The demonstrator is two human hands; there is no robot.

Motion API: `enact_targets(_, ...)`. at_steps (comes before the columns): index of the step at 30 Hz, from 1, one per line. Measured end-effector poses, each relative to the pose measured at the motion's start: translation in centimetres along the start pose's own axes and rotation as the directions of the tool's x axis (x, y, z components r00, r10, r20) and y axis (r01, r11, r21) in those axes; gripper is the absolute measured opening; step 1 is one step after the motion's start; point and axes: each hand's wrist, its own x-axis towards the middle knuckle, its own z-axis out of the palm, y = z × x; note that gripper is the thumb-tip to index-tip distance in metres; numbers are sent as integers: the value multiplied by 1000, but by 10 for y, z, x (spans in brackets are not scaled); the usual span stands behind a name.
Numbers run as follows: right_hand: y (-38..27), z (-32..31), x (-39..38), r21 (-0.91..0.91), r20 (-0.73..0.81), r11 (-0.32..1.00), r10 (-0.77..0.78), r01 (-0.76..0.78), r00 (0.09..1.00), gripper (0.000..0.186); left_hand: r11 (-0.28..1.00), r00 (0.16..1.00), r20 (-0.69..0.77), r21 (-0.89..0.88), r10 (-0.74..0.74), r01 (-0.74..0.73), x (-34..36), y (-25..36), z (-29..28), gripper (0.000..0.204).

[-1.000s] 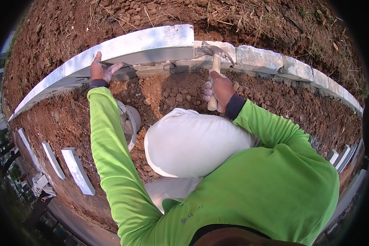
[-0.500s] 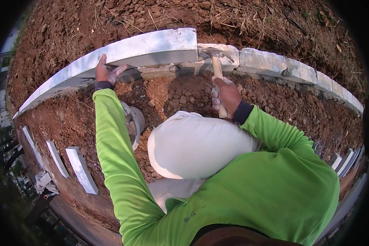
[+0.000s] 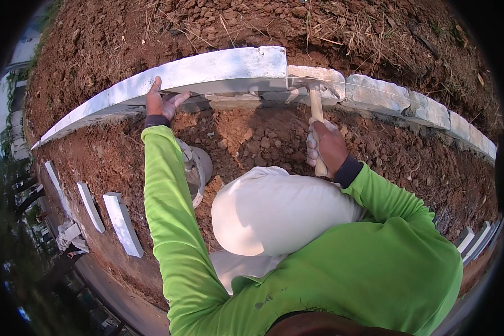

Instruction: The person applies mortar to stone blocks using a trowel and positions them into a curved curb wall, tapping them into place with a hammer and smoothing the mortar joints.

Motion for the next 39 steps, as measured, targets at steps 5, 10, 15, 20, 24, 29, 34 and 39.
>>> enact_targets(5, -7, -9, 3, -105, 53, 993, 51, -45, 997, 18, 999, 999, -20, -31, -42, 41, 5, 1, 4, 74)
enact_targets(10, 0, -40, 7, -331, 101, 943, 44, -8, 994, 30, 986, 967, -252, 167, 32, 11, 10, 1, -13, 85)
enact_targets(15, 11, -100, 19, -893, 269, 403, 124, 199, 955, 34, 978, 967, -163, 107, 197, -181, -54, -11, -50, 92)
enact_targets(20, 33, -80, 63, -767, 638, 138, 267, 627, 722, 43, 909, 885, -207, 110, 416, -402, -186, -35, -113, 63)
enact_targets(24, 94, -51, 141, -572, 782, 332, 496, 750, 377, 43, 764, 460, -732, 128, 503, -632, -222, -58, -211, 37)
enact_targets(29, 173, 2, 157, -515, 772, 351, 586, 782, 246, 41, 930, 426, -865, 112, 264, -349, -240, -140, -303, 33)
enact_targets(34, 198, -3, 155, -485, 799, 284, 528, 827, 287, 39, 958, 437, -870, 121, 228, -261, -237, -194, -314, 41)
enact_targets(39, 142, -12, 140, -427, 868, 158, 349, 890, 354, 37, 824, 336, -767, 420, 547, -382, -235, -130, -281, 42)
